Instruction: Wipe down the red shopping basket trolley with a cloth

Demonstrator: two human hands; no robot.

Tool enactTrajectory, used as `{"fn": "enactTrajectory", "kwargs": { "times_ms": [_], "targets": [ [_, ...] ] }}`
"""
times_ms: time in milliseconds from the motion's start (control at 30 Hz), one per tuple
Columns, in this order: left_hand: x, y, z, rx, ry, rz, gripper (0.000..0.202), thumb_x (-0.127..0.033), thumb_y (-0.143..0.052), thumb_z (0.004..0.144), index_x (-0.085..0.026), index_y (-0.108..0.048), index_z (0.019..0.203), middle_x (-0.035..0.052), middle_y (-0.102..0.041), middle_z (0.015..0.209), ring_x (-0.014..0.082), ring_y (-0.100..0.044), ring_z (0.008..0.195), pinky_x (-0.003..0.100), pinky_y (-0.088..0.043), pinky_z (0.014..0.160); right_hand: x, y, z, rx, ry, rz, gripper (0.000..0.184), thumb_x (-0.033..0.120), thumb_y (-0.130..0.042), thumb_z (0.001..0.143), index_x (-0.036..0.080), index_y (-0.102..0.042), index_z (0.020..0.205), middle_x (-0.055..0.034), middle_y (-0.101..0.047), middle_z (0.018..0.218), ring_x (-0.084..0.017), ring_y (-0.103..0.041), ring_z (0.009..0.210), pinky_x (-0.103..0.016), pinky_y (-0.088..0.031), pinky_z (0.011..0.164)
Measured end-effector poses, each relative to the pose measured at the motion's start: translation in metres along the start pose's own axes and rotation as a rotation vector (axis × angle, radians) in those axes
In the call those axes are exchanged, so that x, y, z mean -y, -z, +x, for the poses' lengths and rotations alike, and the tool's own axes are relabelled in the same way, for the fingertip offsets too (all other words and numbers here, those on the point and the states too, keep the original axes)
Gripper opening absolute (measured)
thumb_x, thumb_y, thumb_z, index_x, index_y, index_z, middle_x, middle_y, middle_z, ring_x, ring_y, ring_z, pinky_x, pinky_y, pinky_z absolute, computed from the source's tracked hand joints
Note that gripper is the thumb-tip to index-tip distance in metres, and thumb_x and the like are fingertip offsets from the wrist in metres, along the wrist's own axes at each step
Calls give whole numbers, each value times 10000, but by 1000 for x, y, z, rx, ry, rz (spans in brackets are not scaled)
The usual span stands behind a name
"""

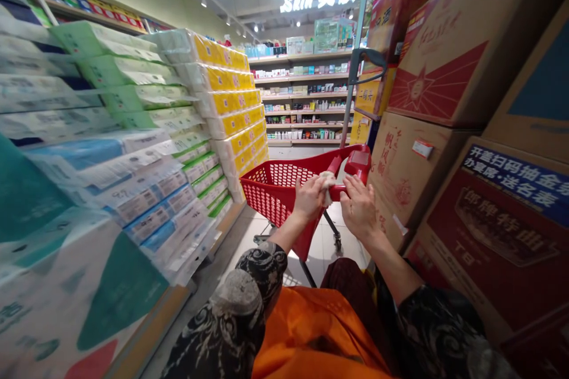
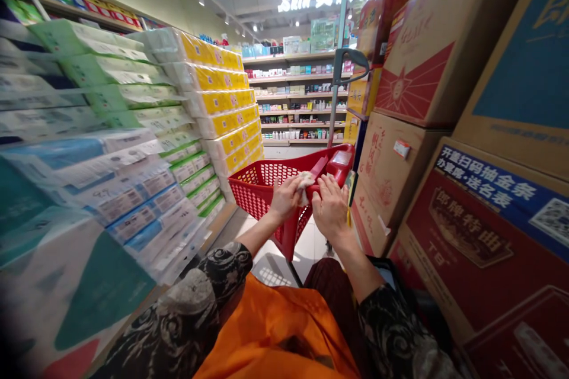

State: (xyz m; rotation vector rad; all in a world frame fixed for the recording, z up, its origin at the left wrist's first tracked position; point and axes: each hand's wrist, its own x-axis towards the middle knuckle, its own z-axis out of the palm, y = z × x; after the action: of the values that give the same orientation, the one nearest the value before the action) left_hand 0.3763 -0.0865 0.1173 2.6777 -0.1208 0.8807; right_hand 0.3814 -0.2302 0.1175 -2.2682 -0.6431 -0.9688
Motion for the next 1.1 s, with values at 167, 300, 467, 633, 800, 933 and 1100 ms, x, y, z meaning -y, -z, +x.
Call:
{"fn": "enactTrajectory", "kwargs": {
  "times_ms": [167, 300, 467, 633, 800, 933, 1100],
  "targets": [
    [-12, -11, 6, 1, -112, 33, 359, -281, -364, 908, -247, -502, 1237, 61, -539, 1314, 168, -474, 1213, 493, -130, 1123, -11, -1, 2, -12, 14, -87, 428, 246, -357, 845, 143, -561, 1207, -131, -565, 1266, -268, -450, 1212, -512, -219, 1035],
    [18, -15, 5, 79, 151, 81, 380, -199, -356, 880, -240, -509, 1225, 77, -539, 1310, 191, -486, 1198, 564, -147, 1095, -20, 1, 8, 30, 22, -186, 407, 243, -415, 817, 111, -586, 1162, -144, -589, 1222, -281, -444, 1174, -476, -235, 999],
    [25, -20, 8, 124, 221, 108, 386, -204, -343, 878, -236, -504, 1228, 78, -544, 1298, 198, -496, 1181, 575, -159, 1089, -25, 7, 19, 99, 30, -275, 312, 224, -458, 781, 143, -645, 1017, -115, -634, 1117, -266, -452, 1083, -435, -230, 929],
    [13, -29, 10, 99, 49, 80, 412, -200, -347, 875, -260, -479, 1260, 54, -504, 1348, 182, -450, 1233, 534, -133, 1116, -33, 6, 29, 139, 24, -336, 291, 183, -449, 749, 151, -659, 947, -104, -650, 1013, -249, -468, 982, -434, -195, 921],
    [33, -36, -8, 50, 196, 95, 421, -193, -338, 875, -248, -481, 1267, 69, -484, 1369, 184, -440, 1253, 554, -155, 1103, -41, 2, 26, 118, 41, -309, 317, 168, -460, 723, 154, -652, 974, -107, -641, 1027, -256, -456, 1008, -421, -211, 933],
    [27, -35, -15, 12, 58, 72, 405, -217, -354, 886, -281, -489, 1263, 48, -451, 1396, 170, -422, 1272, 530, -105, 1120, -39, -2, 20, 106, 68, -296, 360, 176, -462, 718, 140, -639, 1029, -116, -625, 1069, -269, -436, 1052, -437, -197, 977],
    [21, -34, -22, -31, -59, 28, 376, -246, -353, 904, -285, -510, 1244, 53, -467, 1381, 164, -448, 1254, 523, -32, 1129, -34, -5, 14, 93, 104, -271, 424, 161, -446, 723, 113, -611, 1111, -135, -606, 1157, -277, -430, 1114, -449, -189, 1018]
  ]
}}
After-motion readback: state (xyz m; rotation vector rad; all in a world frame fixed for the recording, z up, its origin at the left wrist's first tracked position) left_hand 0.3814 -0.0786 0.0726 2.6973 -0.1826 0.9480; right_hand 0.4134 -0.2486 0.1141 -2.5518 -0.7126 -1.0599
